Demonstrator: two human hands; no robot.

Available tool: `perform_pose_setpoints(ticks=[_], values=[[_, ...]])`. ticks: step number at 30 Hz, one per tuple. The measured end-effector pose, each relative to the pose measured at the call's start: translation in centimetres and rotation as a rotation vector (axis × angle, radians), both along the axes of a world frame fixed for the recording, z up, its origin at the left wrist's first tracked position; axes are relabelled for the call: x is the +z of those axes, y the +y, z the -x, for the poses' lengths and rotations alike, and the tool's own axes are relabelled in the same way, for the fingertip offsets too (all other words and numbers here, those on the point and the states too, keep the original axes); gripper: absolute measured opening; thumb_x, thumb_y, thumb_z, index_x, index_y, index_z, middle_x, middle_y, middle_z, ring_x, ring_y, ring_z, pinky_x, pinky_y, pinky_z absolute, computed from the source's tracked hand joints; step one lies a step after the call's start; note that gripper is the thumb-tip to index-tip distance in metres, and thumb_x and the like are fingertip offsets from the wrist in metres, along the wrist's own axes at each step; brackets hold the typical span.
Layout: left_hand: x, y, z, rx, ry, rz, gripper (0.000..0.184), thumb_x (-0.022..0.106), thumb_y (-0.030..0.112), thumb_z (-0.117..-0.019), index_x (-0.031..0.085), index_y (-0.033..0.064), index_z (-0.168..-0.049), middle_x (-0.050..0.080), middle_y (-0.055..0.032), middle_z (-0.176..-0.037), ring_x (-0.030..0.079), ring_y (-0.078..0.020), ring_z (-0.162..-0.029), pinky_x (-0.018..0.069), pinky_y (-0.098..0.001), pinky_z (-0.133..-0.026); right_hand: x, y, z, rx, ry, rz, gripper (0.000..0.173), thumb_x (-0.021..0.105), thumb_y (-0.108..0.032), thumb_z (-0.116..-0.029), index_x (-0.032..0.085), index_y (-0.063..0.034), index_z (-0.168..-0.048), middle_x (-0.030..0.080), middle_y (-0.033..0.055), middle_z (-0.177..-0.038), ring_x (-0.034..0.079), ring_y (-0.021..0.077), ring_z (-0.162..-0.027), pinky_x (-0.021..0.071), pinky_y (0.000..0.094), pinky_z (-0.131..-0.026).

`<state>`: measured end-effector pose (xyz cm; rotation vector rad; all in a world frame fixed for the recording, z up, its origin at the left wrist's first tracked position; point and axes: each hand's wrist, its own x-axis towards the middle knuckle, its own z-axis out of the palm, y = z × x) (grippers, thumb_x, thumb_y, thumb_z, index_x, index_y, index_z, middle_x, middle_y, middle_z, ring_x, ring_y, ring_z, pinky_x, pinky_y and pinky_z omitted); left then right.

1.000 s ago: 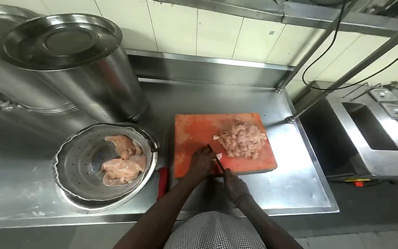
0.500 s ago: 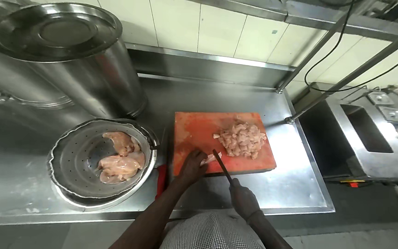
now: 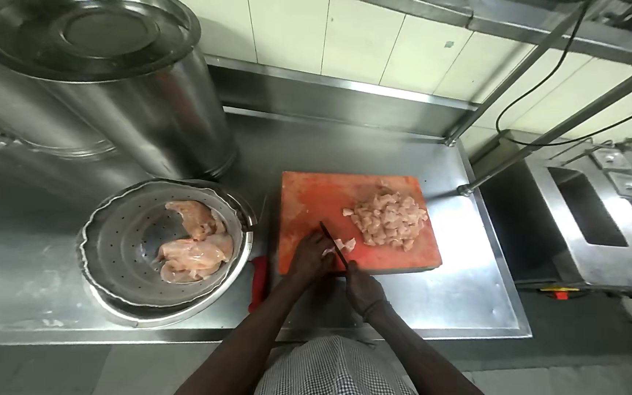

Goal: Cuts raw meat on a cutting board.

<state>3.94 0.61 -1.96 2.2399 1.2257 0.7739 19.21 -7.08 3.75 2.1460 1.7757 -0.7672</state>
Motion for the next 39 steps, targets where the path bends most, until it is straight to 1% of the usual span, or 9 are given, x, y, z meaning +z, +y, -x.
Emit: perform_pose_setpoints(ticks=[5, 9, 15, 19, 24, 29, 33, 37, 39], values=[[-0.2, -0.2, -0.2, 0.046, -0.051, -0.029, 0.016, 0.074, 0.014, -0.0906, 0.076, 0.0052, -0.104, 0.072, -0.0146, -0.104, 0.067, -0.0322, -0.106, 0.0534, -0.0493, -0.099, -0.9, -3.9, -2.1, -0.044, 0.05, 0.074, 0.039, 0.037, -0.029, -0.111, 0.044, -0.0099, -0.145, 0.07, 0.0183, -0.108, 0.071, 0.0366, -0.101, 0.0562, 0.0522, -0.086], [0.5, -1.0, 1.6, 0.018, -0.079, 0.084, 0.032, 0.077, 0.02, -0.0901, 0.071, 0.0044, -0.118, 0.067, -0.0166, -0.121, 0.062, -0.032, -0.119, 0.0503, -0.0484, -0.106, -0.6, -7.0, -3.6, -0.054, 0.011, 0.16, 0.037, 0.038, -0.028, -0.1094, 0.044, -0.0086, -0.14, 0.07, 0.0181, -0.108, 0.071, 0.0361, -0.104, 0.0567, 0.0512, -0.087], [0.4, -1.9, 2.1, 0.069, -0.1, 0.065, 0.019, 0.076, 0.013, -0.0882, 0.071, 0.004, -0.104, 0.067, -0.0144, -0.116, 0.063, -0.031, -0.115, 0.0532, -0.0471, -0.1, 1.9, -5.4, -2.9, -0.027, 0.043, 0.11, 0.033, 0.035, -0.03, -0.1113, 0.05, -0.0102, -0.133, 0.07, 0.0162, -0.103, 0.071, 0.035, -0.101, 0.056, 0.051, -0.086], [0.0, -1.5, 2.0, 0.072, -0.108, 0.05, 0.02, 0.076, 0.015, -0.0889, 0.073, 0.004, -0.105, 0.068, -0.0138, -0.115, 0.063, -0.0302, -0.115, 0.0532, -0.0463, -0.101, 2.8, -3.9, -1.2, 0.015, 0.04, 0.121, 0.033, 0.035, -0.031, -0.1114, 0.05, -0.0123, -0.134, 0.07, 0.0154, -0.101, 0.071, 0.034, -0.1, 0.0559, 0.0502, -0.085], [-0.5, -1.4, 1.9, 0.072, -0.096, -0.002, 0.017, 0.074, 0.017, -0.0901, 0.075, 0.0065, -0.104, 0.07, -0.013, -0.115, 0.064, -0.029, -0.115, 0.0522, -0.0454, -0.103, 2.2, -2.3, 0.4, 0.034, 0.003, 0.101, 0.04, 0.036, -0.028, -0.1107, 0.044, -0.0125, -0.146, 0.071, 0.0161, -0.107, 0.071, 0.035, -0.101, 0.0567, 0.0509, -0.085], [-0.6, -1.4, 1.6, 0.092, -0.116, -0.077, 0.015, 0.075, 0.013, -0.0875, 0.075, 0.0054, -0.1, 0.07, -0.0126, -0.104, 0.066, -0.029, -0.105, 0.0545, -0.0458, -0.096, 0.4, -0.1, 2.0, 0.057, 0.013, 0.027, 0.033, 0.041, -0.022, -0.109, 0.047, -0.0081, -0.138, 0.069, 0.0175, -0.116, 0.071, 0.0353, -0.103, 0.0575, 0.0511, -0.085], [-0.8, -1.7, 1.6, 0.135, -0.135, -0.074, 0.015, 0.076, 0.015, -0.0893, 0.075, 0.0057, -0.101, 0.071, -0.0129, -0.104, 0.067, -0.0292, -0.104, 0.0544, -0.0452, -0.097, -0.1, -2.4, 0.5, 0.025, 0.043, 0.065, 0.037, 0.038, -0.027, -0.1102, 0.044, -0.0096, -0.143, 0.07, 0.0178, -0.108, 0.071, 0.0361, -0.101, 0.0565, 0.0521, -0.086], [0.2, -2.2, 2.7, 0.109, -0.128, -0.039, 0.023, 0.077, 0.014, -0.0883, 0.073, 0.0023, -0.109, 0.069, -0.0177, -0.111, 0.066, -0.0342, -0.107, 0.0543, -0.0487, -0.097, 4.6, -5.7, -0.5, -0.049, 0.061, 0.281, 0.047, 0.035, -0.024, -0.1119, 0.037, -0.0057, -0.155, 0.066, 0.0228, -0.13, 0.063, 0.0385, -0.124, 0.0485, 0.0521, -0.104], [0.1, -2.6, 3.7, 0.091, -0.12, -0.018, 0.029, 0.078, 0.014, -0.0871, 0.072, 0.0023, -0.113, 0.068, -0.0175, -0.116, 0.065, -0.0333, -0.111, 0.0537, -0.0483, -0.099, 4.3, -6.6, -1.4, -0.041, 0.048, 0.285, 0.043, 0.037, -0.025, -0.1115, 0.041, -0.0059, -0.15, 0.068, 0.0225, -0.125, 0.065, 0.0384, -0.12, 0.0499, 0.0526, -0.101]])
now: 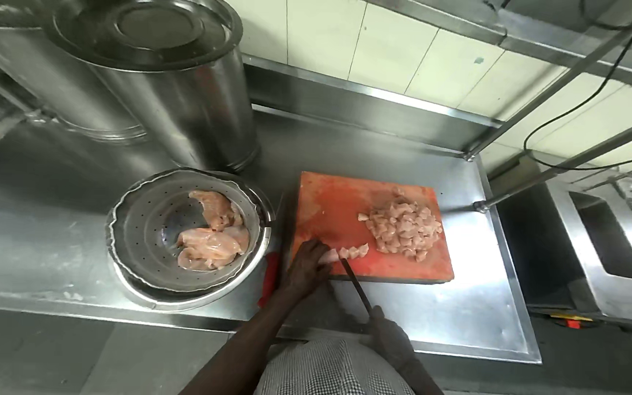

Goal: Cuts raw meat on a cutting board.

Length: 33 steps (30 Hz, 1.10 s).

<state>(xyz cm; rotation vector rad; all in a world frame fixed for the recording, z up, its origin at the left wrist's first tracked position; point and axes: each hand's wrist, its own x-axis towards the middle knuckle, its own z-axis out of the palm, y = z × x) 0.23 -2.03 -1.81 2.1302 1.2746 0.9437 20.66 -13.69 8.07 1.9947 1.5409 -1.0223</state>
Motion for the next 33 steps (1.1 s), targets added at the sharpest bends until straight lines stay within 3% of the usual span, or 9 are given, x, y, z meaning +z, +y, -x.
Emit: perform_pose_setpoints(ticks=[2, 6, 13, 16, 21, 26, 30, 33], values=[[-0.2, -0.4, 0.6, -0.002, -0.019, 0.019, 0.025, 0.078, 0.01, -0.0856, 0.072, 0.002, -0.109, 0.068, -0.0166, -0.115, 0.065, -0.0322, -0.111, 0.0539, -0.0477, -0.098, -2.9, -0.4, -1.4, 0.038, -0.011, -0.095, 0.037, 0.037, -0.029, -0.1103, 0.048, -0.0086, -0.139, 0.07, 0.0191, -0.109, 0.07, 0.0372, -0.106, 0.0546, 0.0529, -0.09], [-0.3, -0.3, 0.4, 0.016, -0.005, 0.001, 0.018, 0.076, 0.01, -0.0864, 0.071, 0.0036, -0.103, 0.068, -0.0146, -0.11, 0.065, -0.0302, -0.106, 0.0556, -0.0451, -0.094, -2.3, 1.5, -0.3, 0.06, 0.004, -0.176, 0.034, 0.035, -0.03, -0.1111, 0.05, -0.0097, -0.134, 0.07, 0.0163, -0.101, 0.071, 0.0348, -0.099, 0.056, 0.0507, -0.086], [-0.3, 0.0, 0.1, 0.025, 0.06, 0.053, 0.021, 0.075, 0.015, -0.0897, 0.075, 0.0086, -0.109, 0.069, -0.0126, -0.113, 0.065, -0.0286, -0.109, 0.0545, -0.0438, -0.097, -1.6, 3.3, 2.2, 0.089, -0.015, -0.139, 0.032, 0.035, -0.031, -0.1114, 0.049, -0.0123, -0.134, 0.07, 0.0146, -0.102, 0.071, 0.0337, -0.099, 0.0566, 0.0497, -0.085], [-0.5, 0.1, 0.1, 0.029, 0.057, 0.044, 0.02, 0.074, 0.016, -0.0898, 0.075, 0.0093, -0.108, 0.07, -0.0107, -0.11, 0.065, -0.0269, -0.106, 0.0547, -0.043, -0.096, -2.4, 4.7, 3.2, 0.095, -0.014, -0.157, 0.038, 0.037, -0.029, -0.111, 0.046, -0.0112, -0.143, 0.07, 0.0164, -0.106, 0.071, 0.0354, -0.101, 0.0566, 0.0515, -0.086], [-0.6, 0.3, 0.0, 0.038, 0.015, -0.011, 0.015, 0.073, 0.015, -0.0899, 0.075, 0.0066, -0.102, 0.071, -0.0119, -0.105, 0.067, -0.0288, -0.101, 0.0556, -0.0451, -0.092, -4.6, 6.9, 4.8, 0.108, 0.006, -0.247, 0.032, 0.041, -0.025, -0.1098, 0.049, -0.0076, -0.136, 0.069, 0.0187, -0.111, 0.071, 0.0364, -0.102, 0.0576, 0.0519, -0.084], [-0.3, 0.1, -0.3, 0.09, 0.027, 0.032, 0.018, 0.074, 0.013, -0.0904, 0.074, 0.0039, -0.106, 0.07, -0.0145, -0.108, 0.067, -0.0303, -0.105, 0.0546, -0.0457, -0.096, -5.3, 4.3, 2.4, 0.063, 0.062, -0.172, 0.04, 0.037, -0.03, -0.1114, 0.045, -0.0092, -0.145, 0.07, 0.0198, -0.109, 0.07, 0.0378, -0.105, 0.0551, 0.0536, -0.09], [0.0, -0.4, 0.6, 0.072, -0.019, 0.051, 0.03, 0.076, 0.014, -0.0895, 0.07, 0.0009, -0.116, 0.068, -0.0182, -0.116, 0.064, -0.0338, -0.112, 0.0532, -0.0485, -0.1, -4.8, 1.4, -0.1, 0.034, 0.056, -0.092, 0.038, 0.037, -0.029, -0.1105, 0.045, -0.0093, -0.142, 0.07, 0.0194, -0.108, 0.07, 0.0367, -0.104, 0.0555, 0.0528, -0.09], [-0.7, -0.9, 1.2, 0.079, -0.036, 0.001, 0.028, 0.076, 0.012, -0.0854, 0.069, -0.0004, -0.109, 0.067, -0.0184, -0.112, 0.065, -0.0342, -0.11, 0.0545, -0.0494, -0.097, -3.8, 1.1, -1.1, 0.063, 0.061, -0.102, 0.036, 0.037, -0.029, -0.1101, 0.049, -0.0095, -0.138, 0.07, 0.0183, -0.106, 0.07, 0.0363, -0.103, 0.055, 0.0523, -0.089]])
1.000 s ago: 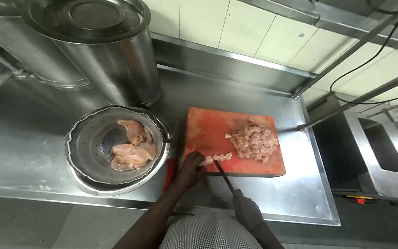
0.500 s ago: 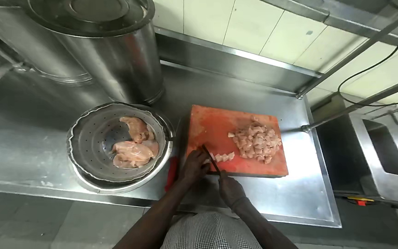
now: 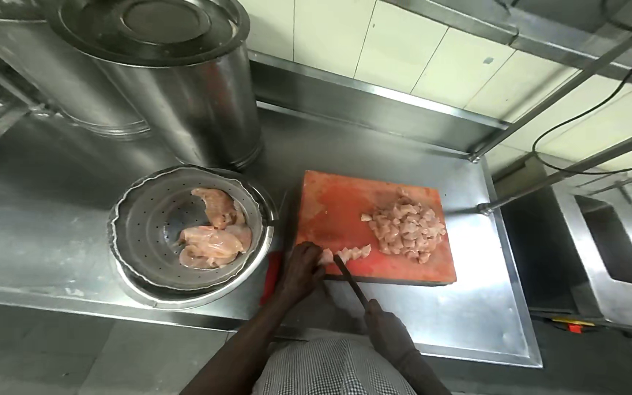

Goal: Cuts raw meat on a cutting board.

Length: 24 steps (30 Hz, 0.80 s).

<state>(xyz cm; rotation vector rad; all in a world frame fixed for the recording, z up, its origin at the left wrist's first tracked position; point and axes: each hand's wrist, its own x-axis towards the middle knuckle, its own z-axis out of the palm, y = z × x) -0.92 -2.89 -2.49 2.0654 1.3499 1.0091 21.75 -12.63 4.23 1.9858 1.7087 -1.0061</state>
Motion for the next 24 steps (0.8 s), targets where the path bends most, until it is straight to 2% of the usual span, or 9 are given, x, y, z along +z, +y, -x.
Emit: perform_pose_setpoints(ticks=[5, 14, 19, 24], values=[[-0.4, 0.1, -0.2, 0.01, 0.04, -0.066, 0.017, 0.074, 0.012, -0.0866, 0.071, 0.0017, -0.1, 0.068, -0.0159, -0.106, 0.066, -0.0321, -0.105, 0.0558, -0.0478, -0.094, 1.6, 1.2, 1.2, 0.014, 0.015, -0.048, 0.033, 0.038, -0.031, -0.1109, 0.051, -0.0105, -0.134, 0.07, 0.0158, -0.1, 0.07, 0.0343, -0.099, 0.0555, 0.0504, -0.087], [-0.8, 0.1, -0.4, 0.028, 0.034, -0.097, 0.019, 0.073, 0.011, -0.086, 0.075, 0.0047, -0.103, 0.068, -0.0148, -0.106, 0.067, -0.0308, -0.103, 0.0561, -0.0465, -0.092, 2.6, 2.6, 2.8, 0.096, -0.032, 0.0, 0.033, 0.037, -0.03, -0.1112, 0.05, -0.0106, -0.134, 0.069, 0.0167, -0.102, 0.07, 0.0353, -0.101, 0.0554, 0.0514, -0.087], [-1.1, 0.3, -0.5, 0.034, 0.018, -0.112, 0.01, 0.071, 0.011, -0.0875, 0.074, 0.0059, -0.095, 0.07, -0.0114, -0.102, 0.067, -0.0273, -0.101, 0.0556, -0.0434, -0.092, 0.6, 4.6, 4.7, 0.119, -0.037, -0.048, 0.037, 0.038, -0.03, -0.1109, 0.048, -0.0105, -0.141, 0.07, 0.0174, -0.108, 0.07, 0.0357, -0.102, 0.0557, 0.0521, -0.088], [-1.2, 0.4, -1.0, 0.073, 0.053, -0.145, 0.009, 0.072, 0.01, -0.0848, 0.074, 0.0062, -0.093, 0.071, -0.0124, -0.102, 0.068, -0.0292, -0.099, 0.0565, -0.045, -0.09, -1.3, 6.3, 6.2, 0.12, -0.028, -0.139, 0.033, 0.041, -0.027, -0.11, 0.049, -0.0071, -0.135, 0.07, 0.0183, -0.108, 0.071, 0.0355, -0.101, 0.0574, 0.0512, -0.085]])
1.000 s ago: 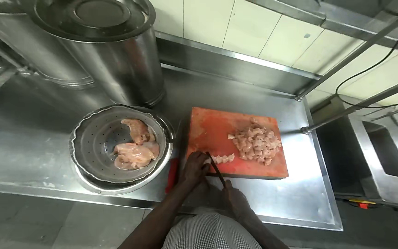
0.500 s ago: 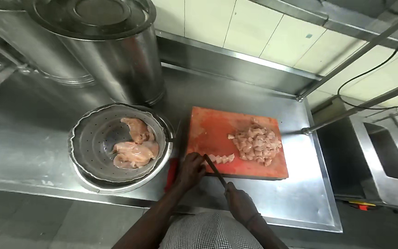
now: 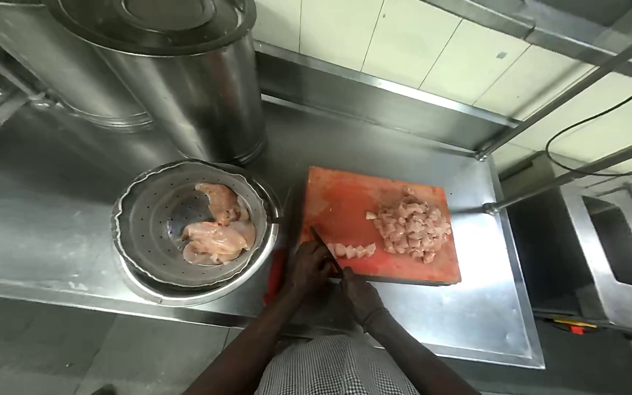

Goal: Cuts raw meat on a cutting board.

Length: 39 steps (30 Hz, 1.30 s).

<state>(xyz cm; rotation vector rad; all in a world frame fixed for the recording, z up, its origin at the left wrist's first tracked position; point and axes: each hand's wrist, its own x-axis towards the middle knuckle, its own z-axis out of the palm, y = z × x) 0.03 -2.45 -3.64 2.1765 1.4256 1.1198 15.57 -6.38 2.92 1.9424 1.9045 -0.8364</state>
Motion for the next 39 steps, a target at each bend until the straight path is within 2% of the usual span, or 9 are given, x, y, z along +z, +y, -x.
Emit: perform_pose_setpoints(ticks=[5, 9, 11, 16, 21, 27, 30, 35, 39], values=[[0.5, -0.3, -0.4, 0.067, 0.01, 0.072, 0.016, 0.075, 0.008, -0.0869, 0.073, 0.0037, -0.102, 0.07, -0.0158, -0.109, 0.068, -0.0329, -0.103, 0.0565, -0.0475, -0.093, -0.3, -2.3, -2.1, -0.053, 0.038, 0.081, 0.038, 0.037, -0.03, -0.1113, 0.046, -0.0099, -0.142, 0.07, 0.0187, -0.108, 0.07, 0.0372, -0.103, 0.0553, 0.0532, -0.089], [0.3, -0.1, -0.4, 0.089, -0.019, 0.09, 0.018, 0.071, 0.005, -0.0896, 0.07, -0.0006, -0.106, 0.069, -0.0187, -0.11, 0.067, -0.0359, -0.104, 0.056, -0.0511, -0.093, 0.6, -4.6, -4.4, -0.075, -0.001, 0.146, 0.036, 0.037, -0.03, -0.1103, 0.048, -0.0115, -0.14, 0.07, 0.0191, -0.109, 0.07, 0.0382, -0.105, 0.055, 0.0553, -0.088], [0.8, -0.3, -0.3, 0.087, 0.011, 0.144, 0.023, 0.067, 0.008, -0.0938, 0.068, 0.0001, -0.115, 0.068, -0.0194, -0.116, 0.066, -0.0366, -0.109, 0.0536, -0.0546, -0.096, 0.7, -5.6, -5.8, -0.089, 0.029, 0.124, 0.036, 0.038, -0.032, -0.1097, 0.051, -0.0122, -0.137, 0.071, 0.0184, -0.107, 0.07, 0.0378, -0.103, 0.0548, 0.0557, -0.088], [3.5, -0.1, -0.7, 0.057, 0.095, 0.354, 0.04, 0.07, 0.006, -0.0919, 0.065, 0.0036, -0.131, 0.064, -0.0219, -0.125, 0.063, -0.0392, -0.115, 0.0532, -0.0562, -0.098, -1.6, -9.5, -10.5, -0.37, 0.292, -0.238, 0.034, 0.046, -0.03, -0.1071, 0.062, -0.0047, -0.125, 0.069, 0.0143, -0.084, 0.07, 0.032, -0.079, 0.0564, 0.0513, -0.075], [6.2, 0.6, -3.8, -0.003, 0.259, 0.586, 0.079, 0.083, 0.01, -0.0821, 0.047, 0.0111, -0.152, 0.052, -0.0246, -0.142, 0.053, -0.0451, -0.129, 0.0498, -0.056, -0.104, -4.0, -12.5, -15.0, -0.759, 0.455, -0.377, 0.03, 0.052, -0.022, -0.1055, 0.061, -0.0019, -0.126, 0.064, 0.0117, -0.078, 0.062, 0.0233, -0.059, 0.0557, 0.0445, -0.058], [7.4, 3.0, -9.5, -0.155, 0.423, 0.599, 0.07, 0.075, 0.005, -0.0866, 0.051, 0.0152, -0.151, 0.048, -0.0256, -0.147, 0.056, -0.0449, -0.125, 0.0523, -0.0559, -0.1, -5.6, -14.2, -16.7, -1.13, 0.804, -0.44, 0.025, 0.05, -0.018, -0.107, 0.055, -0.0007, -0.124, 0.052, 0.0063, -0.06, 0.051, 0.0183, -0.04, 0.0497, 0.0372, -0.039], [9.2, 3.7, -11.0, -0.253, 0.465, 0.596, 0.047, 0.074, 0.006, -0.0885, 0.064, 0.0103, -0.134, 0.053, -0.0237, -0.142, 0.06, -0.0441, -0.12, 0.0541, -0.0581, -0.095, -5.7, -14.1, -16.7, -1.229, 0.942, -0.446, 0.025, 0.05, -0.017, -0.1079, 0.053, -0.0009, -0.126, 0.048, 0.0054, -0.056, 0.05, 0.0181, -0.038, 0.0494, 0.0373, -0.036], [8.9, 6.5, -13.4, -0.345, 0.696, 0.661, 0.034, 0.07, 0.023, -0.0928, 0.07, 0.0166, -0.126, 0.059, -0.0181, -0.139, 0.06, -0.0391, -0.122, 0.0525, -0.0584, -0.097, -5.7, -14.3, -16.9, -1.252, 1.053, -0.449, 0.021, 0.05, -0.016, -0.1076, 0.053, -0.0016, -0.123, 0.047, 0.0043, -0.054, 0.049, 0.0168, -0.037, 0.0485, 0.0357, -0.035], [8.9, 6.8, -14.1, -0.363, 0.73, 0.637, 0.04, 0.074, 0.021, -0.0894, 0.066, 0.0125, -0.128, 0.061, -0.0195, -0.134, 0.061, -0.0401, -0.119, 0.053, -0.0604, -0.095, -5.9, -14.4, -17.3, -1.233, 1.074, -0.422, 0.02, 0.05, -0.017, -0.1072, 0.054, -0.0018, -0.12, 0.048, 0.0046, -0.055, 0.05, 0.0178, -0.038, 0.0497, 0.0368, -0.037]])
